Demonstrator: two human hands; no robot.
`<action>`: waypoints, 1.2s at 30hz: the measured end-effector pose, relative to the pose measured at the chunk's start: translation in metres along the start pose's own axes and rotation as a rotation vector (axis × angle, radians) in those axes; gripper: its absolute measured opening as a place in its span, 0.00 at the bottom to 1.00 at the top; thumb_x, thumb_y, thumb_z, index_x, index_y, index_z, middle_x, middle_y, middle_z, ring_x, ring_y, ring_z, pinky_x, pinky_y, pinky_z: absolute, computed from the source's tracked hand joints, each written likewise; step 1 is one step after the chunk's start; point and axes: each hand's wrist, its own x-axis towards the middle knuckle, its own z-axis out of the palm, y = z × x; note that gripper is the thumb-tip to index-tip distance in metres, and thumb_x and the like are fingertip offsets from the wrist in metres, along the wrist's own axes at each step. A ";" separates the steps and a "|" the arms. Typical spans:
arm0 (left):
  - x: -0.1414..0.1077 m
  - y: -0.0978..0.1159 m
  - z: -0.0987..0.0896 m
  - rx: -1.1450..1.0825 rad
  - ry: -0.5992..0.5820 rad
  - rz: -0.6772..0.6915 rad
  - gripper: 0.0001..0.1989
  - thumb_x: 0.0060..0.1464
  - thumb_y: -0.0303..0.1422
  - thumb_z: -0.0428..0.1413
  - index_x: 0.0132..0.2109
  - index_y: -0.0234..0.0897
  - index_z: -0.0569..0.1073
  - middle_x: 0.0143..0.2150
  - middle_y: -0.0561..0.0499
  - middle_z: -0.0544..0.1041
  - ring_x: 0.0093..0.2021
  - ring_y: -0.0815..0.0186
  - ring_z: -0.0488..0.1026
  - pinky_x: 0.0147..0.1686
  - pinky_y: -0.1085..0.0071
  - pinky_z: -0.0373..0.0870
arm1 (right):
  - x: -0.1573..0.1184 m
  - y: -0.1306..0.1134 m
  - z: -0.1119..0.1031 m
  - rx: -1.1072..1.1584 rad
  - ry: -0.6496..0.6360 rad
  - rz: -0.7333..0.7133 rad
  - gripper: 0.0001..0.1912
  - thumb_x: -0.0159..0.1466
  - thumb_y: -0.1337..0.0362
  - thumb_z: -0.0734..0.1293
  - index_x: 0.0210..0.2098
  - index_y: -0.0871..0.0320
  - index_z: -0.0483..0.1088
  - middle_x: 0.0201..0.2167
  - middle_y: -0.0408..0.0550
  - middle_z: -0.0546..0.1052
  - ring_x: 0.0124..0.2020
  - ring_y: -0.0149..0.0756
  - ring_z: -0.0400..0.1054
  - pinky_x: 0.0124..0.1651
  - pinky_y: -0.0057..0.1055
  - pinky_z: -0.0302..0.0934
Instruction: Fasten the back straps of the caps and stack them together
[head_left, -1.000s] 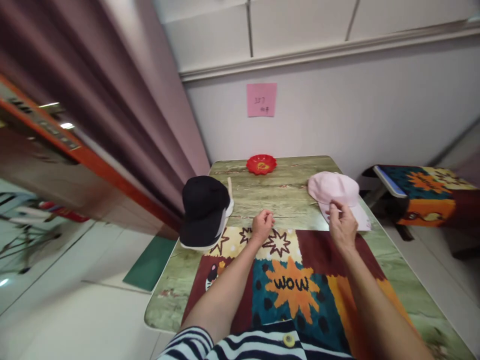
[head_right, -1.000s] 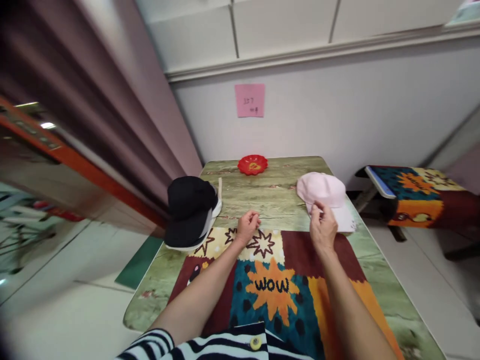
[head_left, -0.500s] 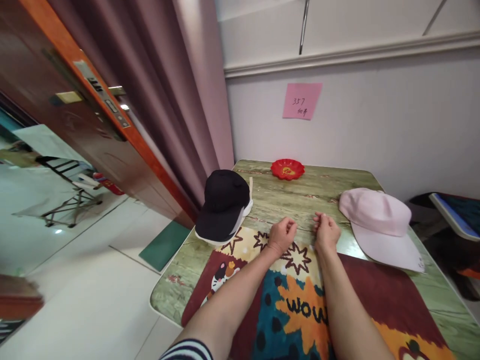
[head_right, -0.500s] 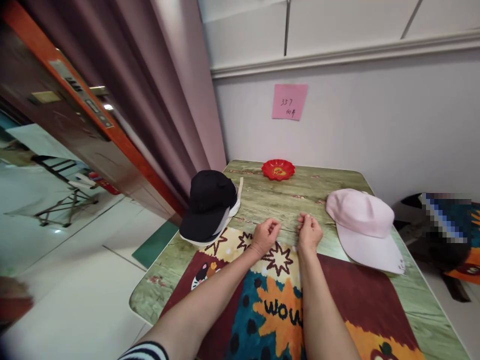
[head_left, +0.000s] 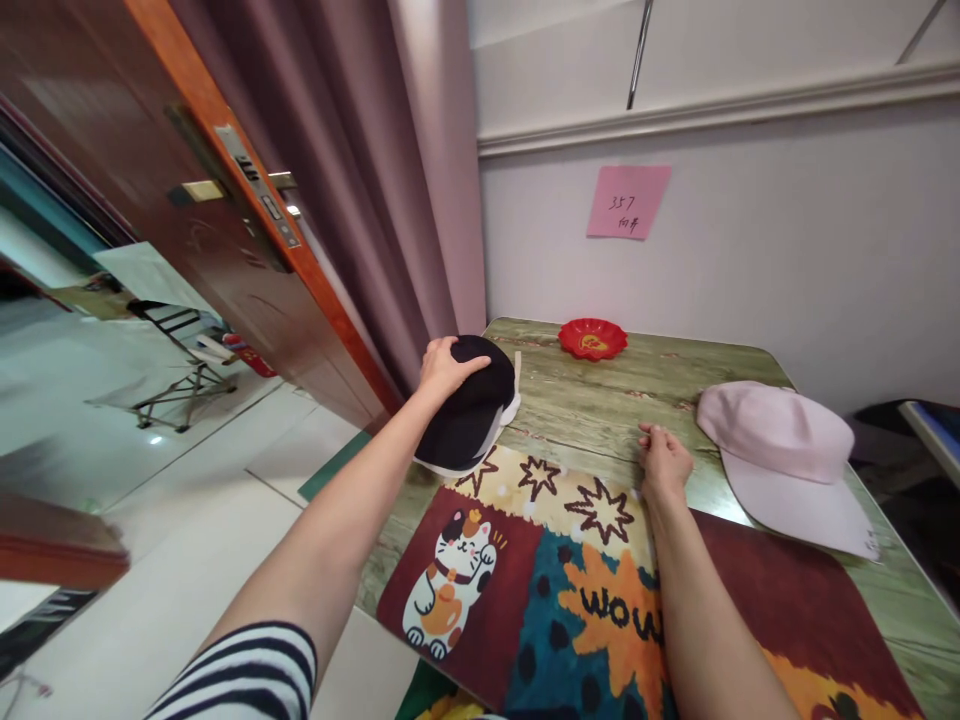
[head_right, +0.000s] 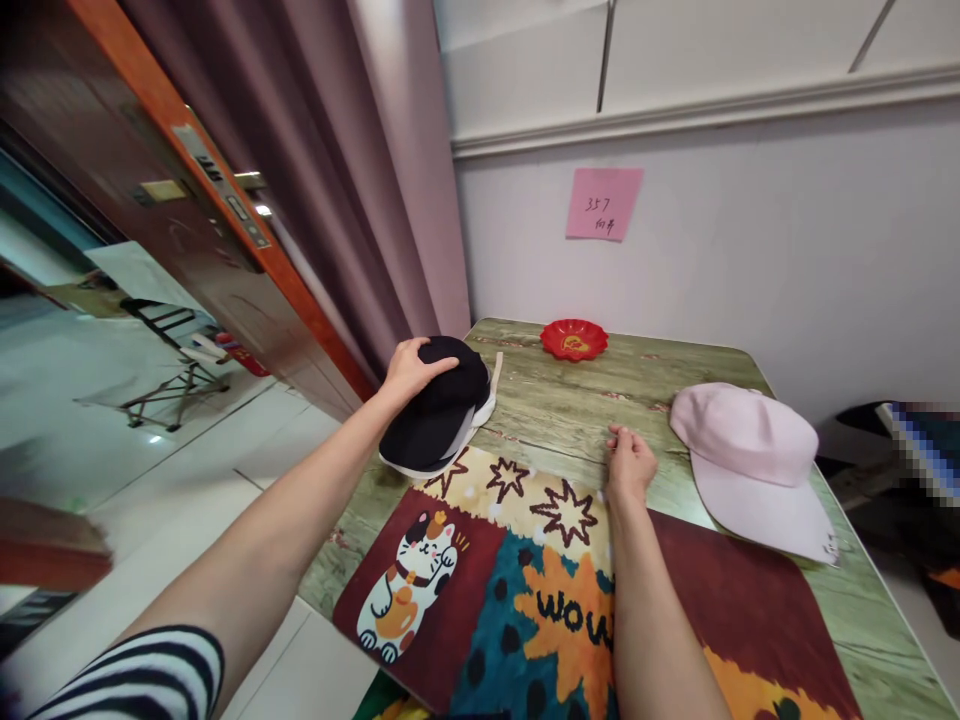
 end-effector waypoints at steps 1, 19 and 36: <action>0.000 -0.007 0.001 -0.019 -0.015 -0.004 0.27 0.40 0.45 0.70 0.47 0.39 0.75 0.54 0.38 0.74 0.57 0.47 0.72 0.59 0.52 0.66 | -0.001 -0.001 0.000 0.018 0.008 0.006 0.24 0.59 0.45 0.67 0.38 0.61 0.76 0.19 0.38 0.68 0.15 0.26 0.51 0.18 0.27 0.44; -0.037 0.086 -0.077 -0.150 0.303 0.358 0.19 0.50 0.37 0.66 0.49 0.39 0.75 0.49 0.51 0.74 0.54 0.58 0.72 0.60 0.58 0.67 | -0.021 -0.053 0.005 0.309 -0.298 0.042 0.27 0.55 0.43 0.73 0.44 0.58 0.77 0.33 0.47 0.79 0.26 0.28 0.69 0.28 0.24 0.64; -0.106 0.096 0.110 -0.890 -0.406 -0.507 0.34 0.60 0.63 0.47 0.52 0.39 0.75 0.49 0.38 0.80 0.51 0.48 0.78 0.40 0.56 0.77 | -0.040 -0.136 -0.008 0.743 -0.419 0.032 0.16 0.61 0.56 0.74 0.47 0.49 0.78 0.49 0.42 0.83 0.58 0.42 0.74 0.65 0.44 0.65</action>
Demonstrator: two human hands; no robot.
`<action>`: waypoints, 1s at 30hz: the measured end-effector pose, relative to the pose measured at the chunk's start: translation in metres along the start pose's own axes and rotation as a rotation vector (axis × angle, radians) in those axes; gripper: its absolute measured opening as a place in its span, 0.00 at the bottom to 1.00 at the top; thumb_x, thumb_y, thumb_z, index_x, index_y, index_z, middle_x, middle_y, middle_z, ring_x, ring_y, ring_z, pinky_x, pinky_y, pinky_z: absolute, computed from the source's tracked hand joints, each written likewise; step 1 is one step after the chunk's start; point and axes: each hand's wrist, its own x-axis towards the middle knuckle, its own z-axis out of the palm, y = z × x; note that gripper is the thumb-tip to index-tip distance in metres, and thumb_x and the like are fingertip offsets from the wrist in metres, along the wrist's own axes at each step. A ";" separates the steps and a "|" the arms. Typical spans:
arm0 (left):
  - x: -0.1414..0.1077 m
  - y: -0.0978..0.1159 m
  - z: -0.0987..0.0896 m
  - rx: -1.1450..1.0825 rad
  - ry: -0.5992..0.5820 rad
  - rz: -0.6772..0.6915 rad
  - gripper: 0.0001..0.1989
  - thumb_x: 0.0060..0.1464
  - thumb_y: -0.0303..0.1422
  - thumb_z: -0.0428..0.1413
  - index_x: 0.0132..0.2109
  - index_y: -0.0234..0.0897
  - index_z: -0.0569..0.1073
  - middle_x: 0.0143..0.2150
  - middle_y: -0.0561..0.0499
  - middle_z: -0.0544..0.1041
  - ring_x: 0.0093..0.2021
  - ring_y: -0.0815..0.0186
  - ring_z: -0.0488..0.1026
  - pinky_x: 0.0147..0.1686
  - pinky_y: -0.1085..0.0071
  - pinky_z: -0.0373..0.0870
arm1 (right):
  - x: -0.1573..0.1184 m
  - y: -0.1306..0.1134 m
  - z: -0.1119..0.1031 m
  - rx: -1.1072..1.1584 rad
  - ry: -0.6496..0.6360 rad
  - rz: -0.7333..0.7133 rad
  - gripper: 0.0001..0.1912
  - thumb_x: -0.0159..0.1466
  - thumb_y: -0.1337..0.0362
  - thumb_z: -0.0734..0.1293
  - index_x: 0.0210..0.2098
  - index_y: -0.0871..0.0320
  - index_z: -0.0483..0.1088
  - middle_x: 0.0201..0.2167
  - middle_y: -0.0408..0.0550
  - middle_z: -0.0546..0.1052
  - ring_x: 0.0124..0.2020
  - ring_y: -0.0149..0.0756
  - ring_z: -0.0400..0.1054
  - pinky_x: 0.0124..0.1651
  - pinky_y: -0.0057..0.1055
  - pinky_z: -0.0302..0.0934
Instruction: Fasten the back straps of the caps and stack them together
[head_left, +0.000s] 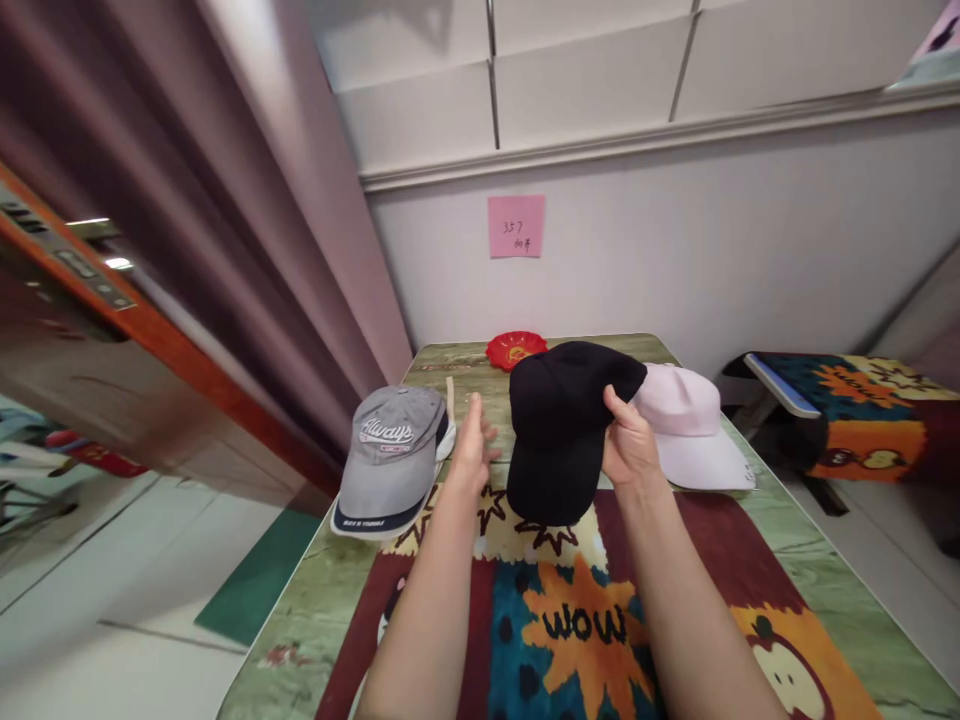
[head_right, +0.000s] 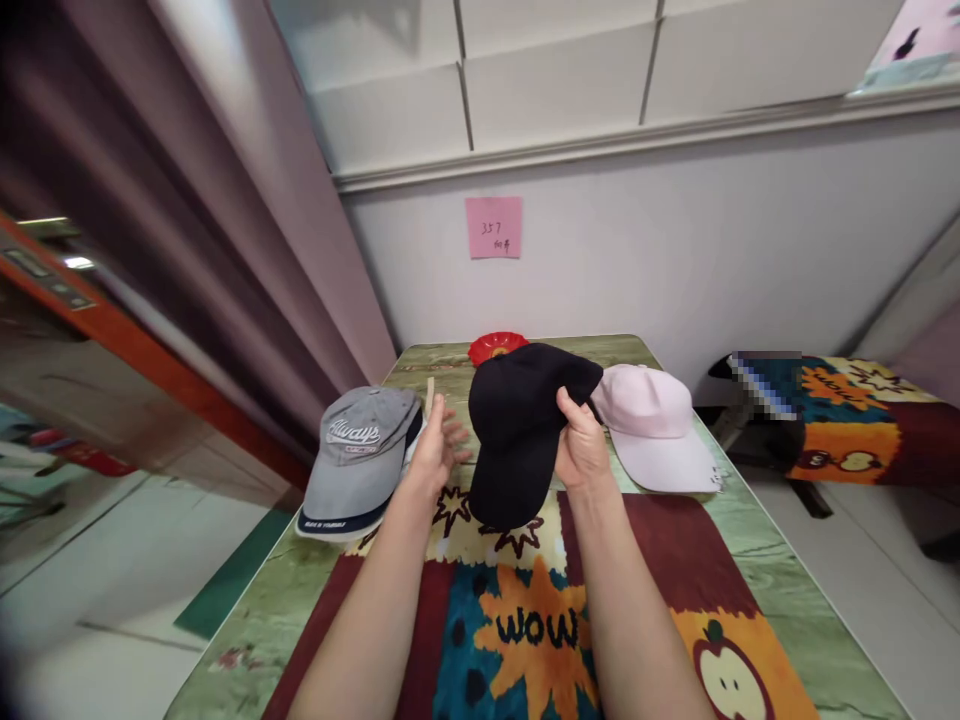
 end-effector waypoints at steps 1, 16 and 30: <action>0.003 -0.008 0.000 -0.036 -0.121 -0.080 0.36 0.59 0.64 0.44 0.50 0.38 0.76 0.45 0.38 0.81 0.49 0.47 0.79 0.39 0.55 0.77 | 0.001 -0.001 -0.003 -0.005 -0.014 0.014 0.16 0.61 0.54 0.74 0.48 0.48 0.78 0.49 0.42 0.83 0.58 0.42 0.74 0.65 0.45 0.66; 0.002 -0.001 -0.012 -0.481 -0.396 0.086 0.18 0.48 0.36 0.70 0.46 0.36 0.79 0.44 0.46 0.83 0.48 0.59 0.80 0.54 0.65 0.73 | 0.008 -0.015 -0.012 -0.231 0.084 -0.113 0.19 0.53 0.56 0.79 0.41 0.51 0.74 0.38 0.42 0.82 0.43 0.40 0.77 0.44 0.34 0.73; 0.011 -0.006 -0.029 0.627 -0.152 0.677 0.04 0.55 0.27 0.58 0.36 0.39 0.78 0.48 0.46 0.82 0.51 0.56 0.75 0.57 0.57 0.66 | 0.016 -0.016 -0.049 -1.025 -0.012 -0.109 0.07 0.50 0.67 0.64 0.29 0.57 0.72 0.27 0.42 0.76 0.30 0.35 0.68 0.36 0.31 0.60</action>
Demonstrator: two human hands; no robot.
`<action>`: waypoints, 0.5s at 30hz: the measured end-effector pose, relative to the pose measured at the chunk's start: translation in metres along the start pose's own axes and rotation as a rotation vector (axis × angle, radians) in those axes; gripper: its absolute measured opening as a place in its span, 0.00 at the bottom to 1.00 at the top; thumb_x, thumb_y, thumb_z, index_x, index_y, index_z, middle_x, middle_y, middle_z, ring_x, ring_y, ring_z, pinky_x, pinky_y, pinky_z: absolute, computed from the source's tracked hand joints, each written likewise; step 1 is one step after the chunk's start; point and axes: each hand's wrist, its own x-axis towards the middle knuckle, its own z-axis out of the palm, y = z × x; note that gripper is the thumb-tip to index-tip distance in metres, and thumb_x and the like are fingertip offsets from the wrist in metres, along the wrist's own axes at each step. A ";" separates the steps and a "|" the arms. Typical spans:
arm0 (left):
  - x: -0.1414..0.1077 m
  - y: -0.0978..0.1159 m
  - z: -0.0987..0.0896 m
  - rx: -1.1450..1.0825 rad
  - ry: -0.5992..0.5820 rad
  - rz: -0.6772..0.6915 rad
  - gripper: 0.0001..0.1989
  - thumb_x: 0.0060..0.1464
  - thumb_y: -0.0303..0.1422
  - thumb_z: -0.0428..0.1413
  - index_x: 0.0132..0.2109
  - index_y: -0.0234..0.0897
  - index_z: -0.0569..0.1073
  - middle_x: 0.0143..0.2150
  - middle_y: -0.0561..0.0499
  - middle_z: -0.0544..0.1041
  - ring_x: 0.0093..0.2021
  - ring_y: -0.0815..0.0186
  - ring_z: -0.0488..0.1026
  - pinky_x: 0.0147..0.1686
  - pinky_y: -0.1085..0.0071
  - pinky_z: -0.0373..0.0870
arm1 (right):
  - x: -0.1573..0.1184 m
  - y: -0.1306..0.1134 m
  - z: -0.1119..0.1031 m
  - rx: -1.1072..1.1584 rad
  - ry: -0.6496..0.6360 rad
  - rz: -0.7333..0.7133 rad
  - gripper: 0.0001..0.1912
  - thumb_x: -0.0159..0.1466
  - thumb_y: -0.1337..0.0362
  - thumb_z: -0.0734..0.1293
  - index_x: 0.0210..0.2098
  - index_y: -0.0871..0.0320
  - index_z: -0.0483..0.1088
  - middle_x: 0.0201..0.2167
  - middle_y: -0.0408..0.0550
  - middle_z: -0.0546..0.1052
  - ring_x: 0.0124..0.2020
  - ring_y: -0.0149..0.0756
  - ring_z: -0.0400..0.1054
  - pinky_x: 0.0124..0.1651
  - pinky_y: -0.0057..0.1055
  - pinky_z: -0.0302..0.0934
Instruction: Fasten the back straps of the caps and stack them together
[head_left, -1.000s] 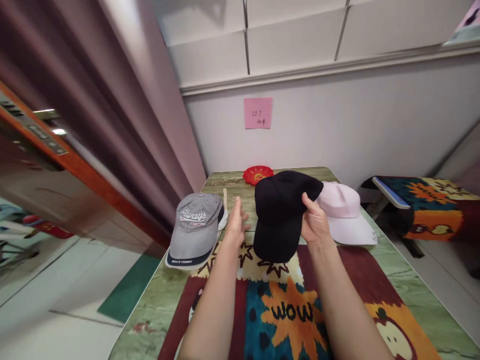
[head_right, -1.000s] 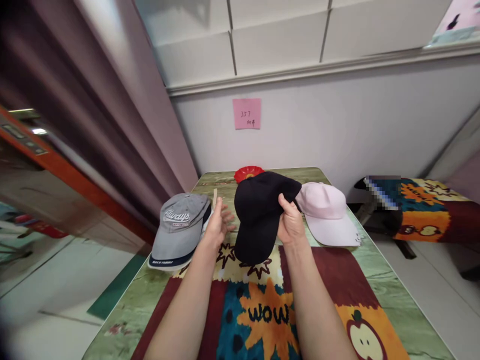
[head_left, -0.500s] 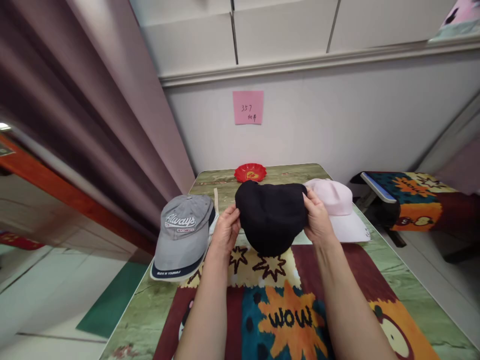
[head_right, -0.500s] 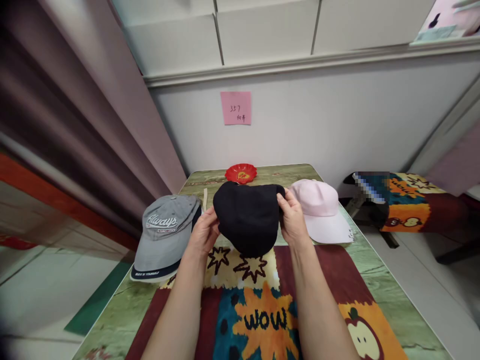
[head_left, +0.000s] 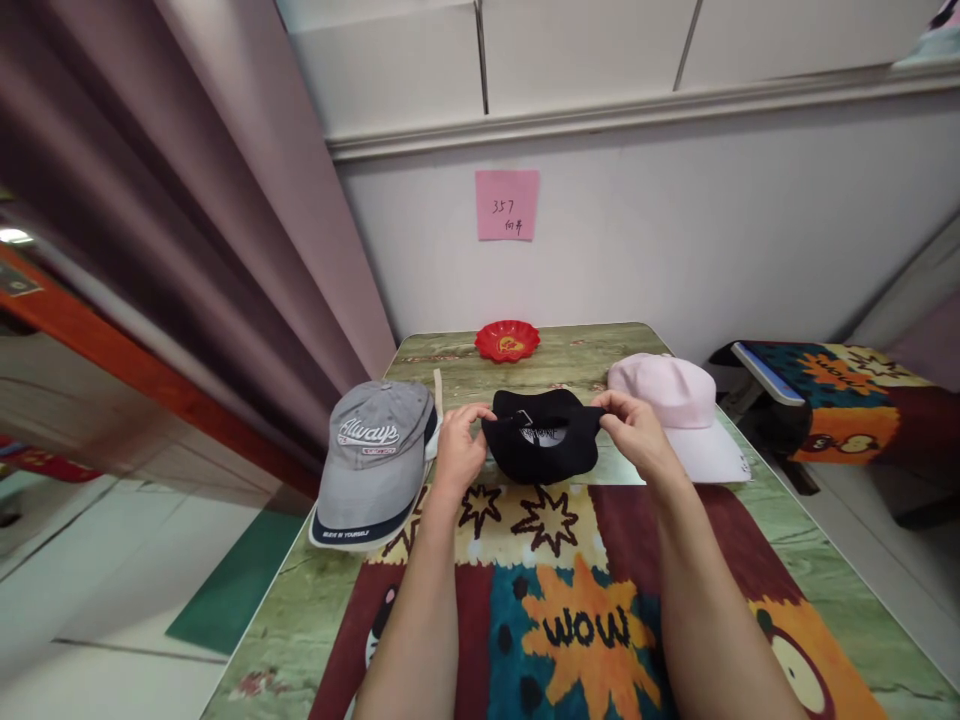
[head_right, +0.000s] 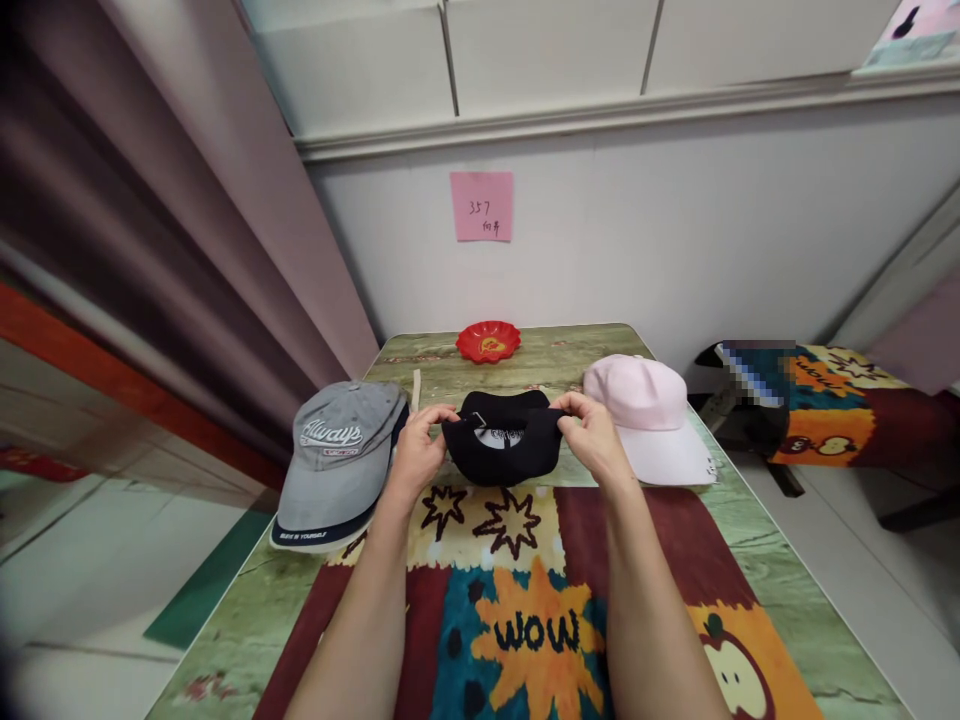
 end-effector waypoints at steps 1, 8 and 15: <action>-0.001 0.000 0.000 0.047 -0.006 -0.006 0.06 0.55 0.25 0.56 0.36 0.39 0.77 0.46 0.46 0.82 0.49 0.56 0.76 0.54 0.58 0.68 | -0.001 0.001 -0.002 -0.077 -0.024 -0.011 0.07 0.51 0.67 0.64 0.29 0.57 0.73 0.27 0.43 0.76 0.30 0.35 0.68 0.35 0.31 0.60; -0.001 0.013 -0.010 0.066 -0.034 0.057 0.21 0.52 0.16 0.45 0.42 0.38 0.79 0.50 0.46 0.81 0.54 0.60 0.76 0.57 0.61 0.69 | -0.011 -0.028 -0.003 -0.390 -0.085 -0.148 0.17 0.66 0.59 0.59 0.40 0.53 0.79 0.38 0.47 0.83 0.38 0.42 0.74 0.42 0.35 0.64; -0.007 0.058 -0.023 -0.070 -0.183 0.098 0.11 0.63 0.31 0.52 0.46 0.40 0.79 0.46 0.49 0.80 0.32 0.69 0.75 0.37 0.70 0.73 | -0.023 -0.050 0.015 -0.739 -0.031 -0.311 0.17 0.62 0.45 0.70 0.34 0.51 0.80 0.34 0.46 0.84 0.38 0.46 0.77 0.59 0.48 0.57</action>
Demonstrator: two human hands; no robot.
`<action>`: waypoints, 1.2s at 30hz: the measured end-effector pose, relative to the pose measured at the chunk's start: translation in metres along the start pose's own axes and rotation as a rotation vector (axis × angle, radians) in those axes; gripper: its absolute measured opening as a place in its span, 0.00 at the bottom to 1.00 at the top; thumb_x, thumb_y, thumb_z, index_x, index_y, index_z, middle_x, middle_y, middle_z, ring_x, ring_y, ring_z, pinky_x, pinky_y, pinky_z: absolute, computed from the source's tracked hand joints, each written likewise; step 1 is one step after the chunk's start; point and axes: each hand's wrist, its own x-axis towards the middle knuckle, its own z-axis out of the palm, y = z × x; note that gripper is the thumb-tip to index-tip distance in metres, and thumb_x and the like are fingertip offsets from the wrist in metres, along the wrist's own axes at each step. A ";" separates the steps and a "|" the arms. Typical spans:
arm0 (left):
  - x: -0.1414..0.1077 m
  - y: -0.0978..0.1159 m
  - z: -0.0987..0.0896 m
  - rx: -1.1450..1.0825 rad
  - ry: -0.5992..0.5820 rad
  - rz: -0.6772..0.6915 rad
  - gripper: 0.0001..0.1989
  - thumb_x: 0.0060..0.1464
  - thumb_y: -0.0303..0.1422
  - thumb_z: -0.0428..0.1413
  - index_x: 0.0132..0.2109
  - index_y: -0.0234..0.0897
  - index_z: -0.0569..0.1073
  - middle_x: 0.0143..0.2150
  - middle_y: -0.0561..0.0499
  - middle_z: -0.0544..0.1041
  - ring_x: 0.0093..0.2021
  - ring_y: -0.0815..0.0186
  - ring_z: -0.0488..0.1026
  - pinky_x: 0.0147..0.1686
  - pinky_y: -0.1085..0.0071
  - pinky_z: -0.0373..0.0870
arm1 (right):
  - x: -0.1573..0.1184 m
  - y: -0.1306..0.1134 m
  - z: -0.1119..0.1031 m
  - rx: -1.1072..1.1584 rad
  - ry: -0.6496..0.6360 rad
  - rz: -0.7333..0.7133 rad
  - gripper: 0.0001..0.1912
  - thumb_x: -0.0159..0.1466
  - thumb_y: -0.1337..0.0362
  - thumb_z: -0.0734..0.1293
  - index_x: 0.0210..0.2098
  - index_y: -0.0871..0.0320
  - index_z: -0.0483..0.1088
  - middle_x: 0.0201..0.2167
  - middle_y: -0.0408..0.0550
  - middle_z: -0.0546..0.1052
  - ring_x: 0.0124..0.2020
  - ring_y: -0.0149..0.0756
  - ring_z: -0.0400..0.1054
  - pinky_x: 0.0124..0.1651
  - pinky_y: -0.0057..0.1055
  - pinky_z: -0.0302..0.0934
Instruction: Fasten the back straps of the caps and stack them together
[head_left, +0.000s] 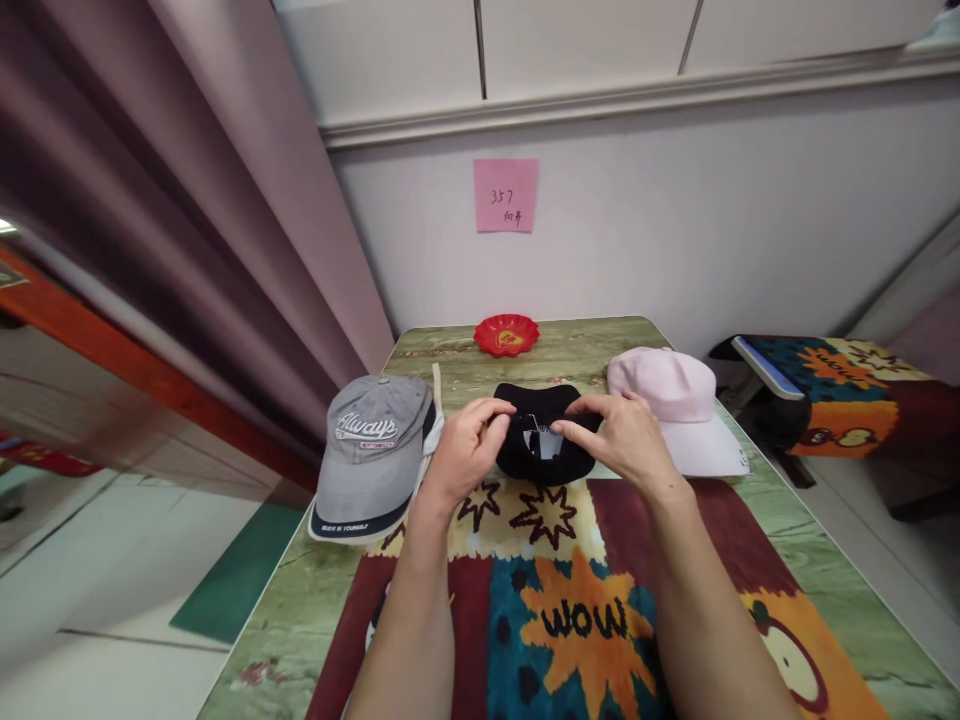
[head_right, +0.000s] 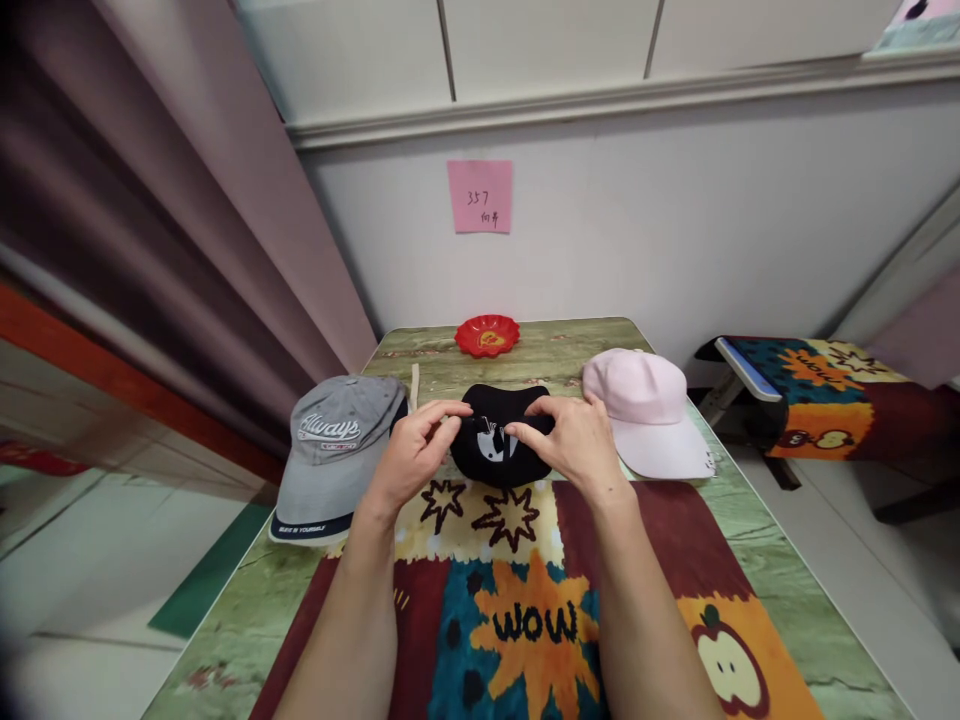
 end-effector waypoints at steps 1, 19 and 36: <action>-0.001 0.005 0.001 -0.011 -0.030 -0.009 0.09 0.61 0.34 0.56 0.46 0.40 0.79 0.44 0.50 0.79 0.28 0.71 0.72 0.32 0.72 0.71 | -0.001 -0.001 0.001 -0.019 0.005 -0.025 0.17 0.62 0.45 0.70 0.34 0.51 0.80 0.34 0.46 0.84 0.39 0.46 0.77 0.61 0.51 0.54; 0.001 0.010 0.029 -0.584 0.172 -0.368 0.13 0.54 0.40 0.62 0.41 0.34 0.77 0.18 0.57 0.71 0.16 0.74 0.63 0.17 0.78 0.58 | -0.003 -0.018 -0.008 0.601 0.223 0.131 0.12 0.64 0.53 0.70 0.37 0.55 0.75 0.30 0.46 0.78 0.32 0.37 0.72 0.38 0.33 0.66; 0.000 0.022 0.031 -0.618 0.074 -0.341 0.10 0.53 0.38 0.62 0.39 0.36 0.76 0.21 0.57 0.69 0.20 0.74 0.63 0.20 0.78 0.57 | -0.004 -0.037 0.003 0.697 -0.126 0.120 0.16 0.65 0.50 0.69 0.34 0.56 0.75 0.28 0.43 0.73 0.28 0.32 0.65 0.31 0.28 0.60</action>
